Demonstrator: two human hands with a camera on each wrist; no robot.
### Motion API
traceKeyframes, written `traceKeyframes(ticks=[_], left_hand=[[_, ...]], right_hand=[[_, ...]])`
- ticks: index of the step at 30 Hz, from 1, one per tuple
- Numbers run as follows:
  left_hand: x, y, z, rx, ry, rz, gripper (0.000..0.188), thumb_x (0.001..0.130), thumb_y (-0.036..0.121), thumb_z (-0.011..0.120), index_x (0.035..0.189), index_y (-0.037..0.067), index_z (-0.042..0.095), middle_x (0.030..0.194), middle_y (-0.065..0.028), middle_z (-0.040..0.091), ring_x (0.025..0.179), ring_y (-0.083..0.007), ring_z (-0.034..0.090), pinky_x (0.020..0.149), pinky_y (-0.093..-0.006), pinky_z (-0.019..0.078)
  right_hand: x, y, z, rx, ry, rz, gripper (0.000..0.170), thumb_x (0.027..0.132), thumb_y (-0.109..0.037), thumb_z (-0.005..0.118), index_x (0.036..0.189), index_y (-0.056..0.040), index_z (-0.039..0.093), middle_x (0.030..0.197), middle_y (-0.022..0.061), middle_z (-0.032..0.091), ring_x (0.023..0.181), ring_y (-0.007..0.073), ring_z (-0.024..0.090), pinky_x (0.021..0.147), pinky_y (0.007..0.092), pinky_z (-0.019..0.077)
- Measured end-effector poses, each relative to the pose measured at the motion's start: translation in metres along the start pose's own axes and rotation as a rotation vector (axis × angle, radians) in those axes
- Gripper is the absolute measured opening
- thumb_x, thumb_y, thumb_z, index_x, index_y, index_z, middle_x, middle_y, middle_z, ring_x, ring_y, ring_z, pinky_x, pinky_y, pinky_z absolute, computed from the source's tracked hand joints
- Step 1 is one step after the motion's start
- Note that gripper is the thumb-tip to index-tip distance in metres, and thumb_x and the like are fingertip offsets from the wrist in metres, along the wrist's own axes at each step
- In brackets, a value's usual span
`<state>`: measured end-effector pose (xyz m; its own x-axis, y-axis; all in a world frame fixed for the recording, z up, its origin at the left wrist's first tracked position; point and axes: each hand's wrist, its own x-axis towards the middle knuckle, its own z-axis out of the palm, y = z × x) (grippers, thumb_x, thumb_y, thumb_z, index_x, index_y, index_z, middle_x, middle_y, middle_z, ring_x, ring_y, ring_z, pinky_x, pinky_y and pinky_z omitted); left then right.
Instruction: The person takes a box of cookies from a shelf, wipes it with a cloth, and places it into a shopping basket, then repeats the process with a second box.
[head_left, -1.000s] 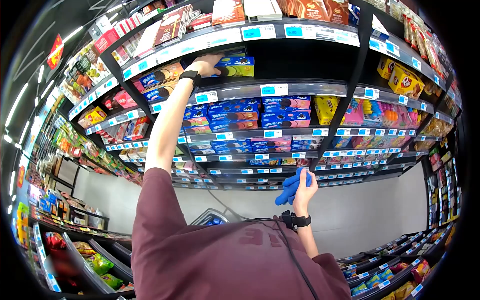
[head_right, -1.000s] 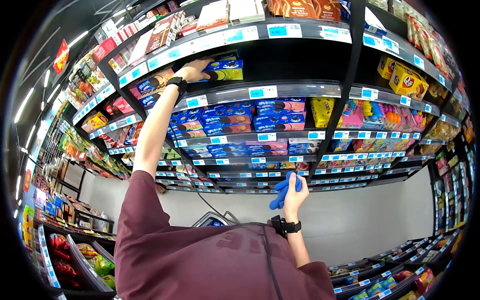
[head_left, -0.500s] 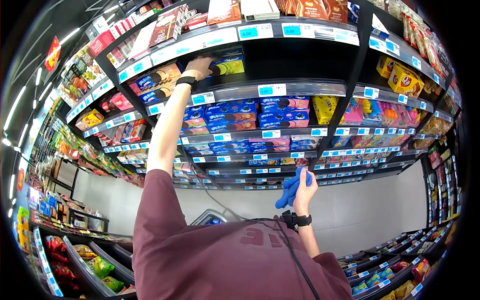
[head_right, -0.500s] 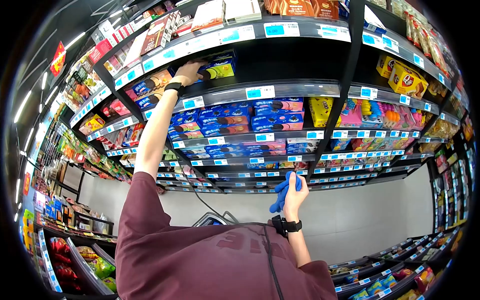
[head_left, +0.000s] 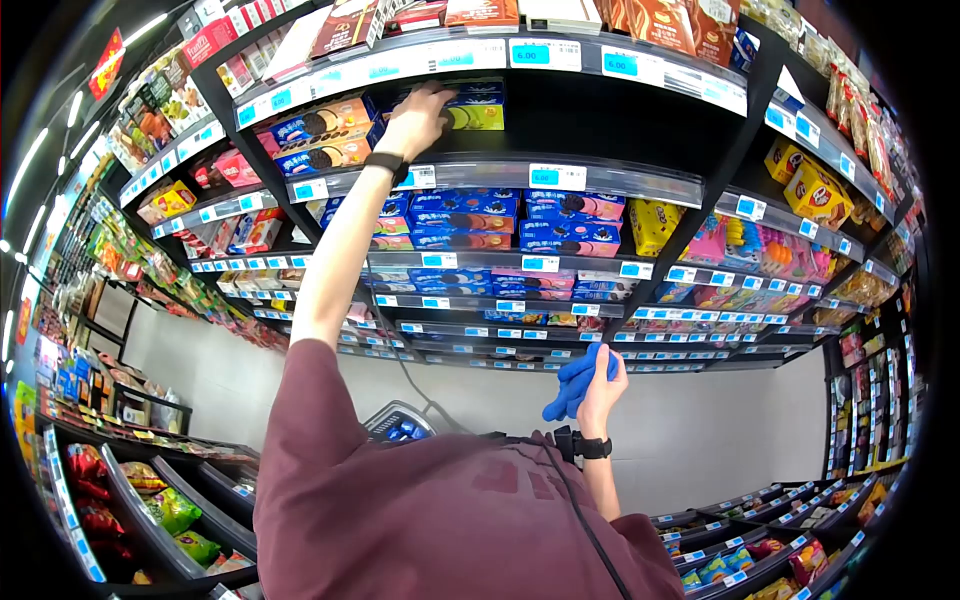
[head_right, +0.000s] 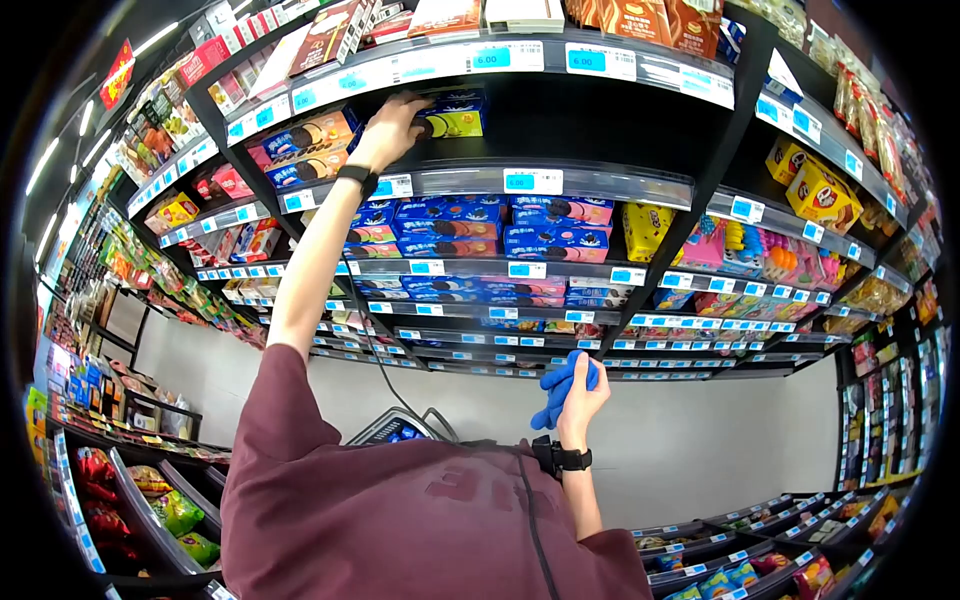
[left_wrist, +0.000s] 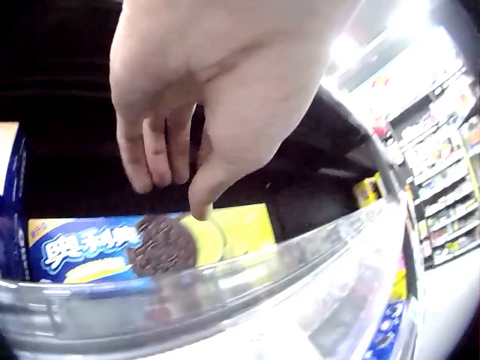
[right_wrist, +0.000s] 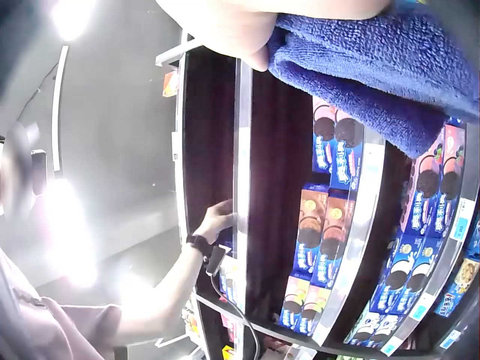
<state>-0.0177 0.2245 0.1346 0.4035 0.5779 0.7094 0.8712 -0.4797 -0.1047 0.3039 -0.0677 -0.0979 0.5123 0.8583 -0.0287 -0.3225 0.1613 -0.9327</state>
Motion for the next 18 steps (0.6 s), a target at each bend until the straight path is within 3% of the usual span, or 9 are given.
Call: traceKeyframes(ticks=[4,6,7,8,10,11,14,15,18], left_hand=[[-0.052,0.083,-0.081,-0.452,0.026,-0.018,0.017,0.074,-0.006,0.066,0.087,0.003,0.063,0.071,-0.0084,0.06,0.058,-0.0196,0.054,0.057,-0.0304,0.047],[-0.111,0.104,-0.089,-0.706,-0.108,0.059,0.011,0.071,-0.008,0.063,0.077,0.001,0.058,0.09,-0.0096,0.072,0.068,-0.0204,0.066,0.061,-0.0298,0.0505],[-0.136,0.118,-0.108,-0.714,-0.459,-0.059,0.012,0.071,-0.006,0.065,0.081,0.001,0.064,0.099,-0.0101,0.074,0.079,-0.0237,0.07,0.07,-0.0313,0.0545],[-0.171,0.128,-0.097,-0.844,-0.507,-0.054,0.031,0.071,-0.002,0.068,0.101,0.003,0.07,0.11,-0.0148,0.071,0.1,-0.0294,0.069,0.085,-0.0335,0.0555],[-0.255,0.132,-0.067,-0.841,-0.831,0.027,0.076,0.072,0.009,0.075,0.143,0.012,0.047,0.148,-0.0174,0.044,0.142,-0.0356,0.034,0.108,-0.0421,0.0442],[-0.32,0.144,-0.04,-0.743,-0.845,-0.083,0.068,0.076,0.017,0.072,0.14,0.012,0.05,0.14,-0.0204,0.051,0.14,-0.0433,0.034,0.113,-0.0513,0.035],[-0.455,0.197,-0.002,0.048,-1.076,-0.281,0.032,0.08,0.025,0.068,0.111,0.015,0.069,0.105,-0.01,0.07,0.096,-0.0259,0.067,0.073,-0.039,0.0544],[-0.491,0.209,0.007,0.008,-1.212,-0.421,0.026,0.077,0.027,0.07,0.099,0.011,0.072,0.096,-0.0132,0.072,0.097,-0.0308,0.068,0.077,-0.0423,0.0551],[-0.523,0.225,-0.023,-0.545,-1.353,-0.7,0.04,0.082,0.036,0.071,0.112,0.009,0.067,0.104,-0.0192,0.069,0.104,-0.0355,0.066,0.086,-0.0463,0.0533]], right_hand=[[0.0,-0.005,0.002,0.005,0.048,0.056,0.027,0.1,-0.028,0.059,0.094,-0.0016,0.059,0.06,0.0082,0.061,0.044,0.0161,0.057,0.042,0.0291,0.0443],[0.001,-0.005,0.003,0.001,0.054,0.095,0.027,0.1,-0.028,0.059,0.095,-0.0017,0.06,0.063,0.0076,0.062,0.046,0.0162,0.058,0.044,0.0297,0.0457],[0.003,0.0,0.003,-0.012,0.052,0.107,0.027,0.1,-0.029,0.059,0.096,-0.0019,0.06,0.065,0.0072,0.062,0.048,0.0161,0.059,0.045,0.0299,0.0463],[0.005,0.006,0.002,-0.027,0.048,0.12,0.027,0.1,-0.029,0.059,0.097,-0.002,0.061,0.067,0.0068,0.063,0.05,0.0161,0.06,0.047,0.0301,0.047],[0.015,0.032,-0.006,-0.066,0.029,0.125,0.026,0.1,-0.029,0.06,0.097,-0.0026,0.062,0.071,0.0061,0.064,0.057,0.0156,0.061,0.051,0.0292,0.0477],[0.02,0.038,-0.007,-0.082,0.02,0.121,0.026,0.1,-0.029,0.06,0.097,-0.0029,0.063,0.073,0.0057,0.065,0.06,0.0153,0.062,0.054,0.0288,0.048],[0.033,0.056,-0.015,-0.076,0.043,0.278,0.028,0.097,-0.033,0.063,0.097,-0.0046,0.065,0.088,0.0043,0.068,0.074,0.0151,0.063,0.063,0.0315,0.0501],[0.039,0.063,-0.017,-0.066,0.075,0.318,0.029,0.097,-0.034,0.064,0.097,-0.0049,0.065,0.091,0.0041,0.068,0.075,0.0153,0.063,0.065,0.0324,0.0507],[0.037,0.062,-0.017,-0.099,-0.009,0.415,0.03,0.096,-0.035,0.065,0.103,-0.0059,0.065,0.097,0.0044,0.068,0.081,0.0168,0.064,0.071,0.0336,0.052]])
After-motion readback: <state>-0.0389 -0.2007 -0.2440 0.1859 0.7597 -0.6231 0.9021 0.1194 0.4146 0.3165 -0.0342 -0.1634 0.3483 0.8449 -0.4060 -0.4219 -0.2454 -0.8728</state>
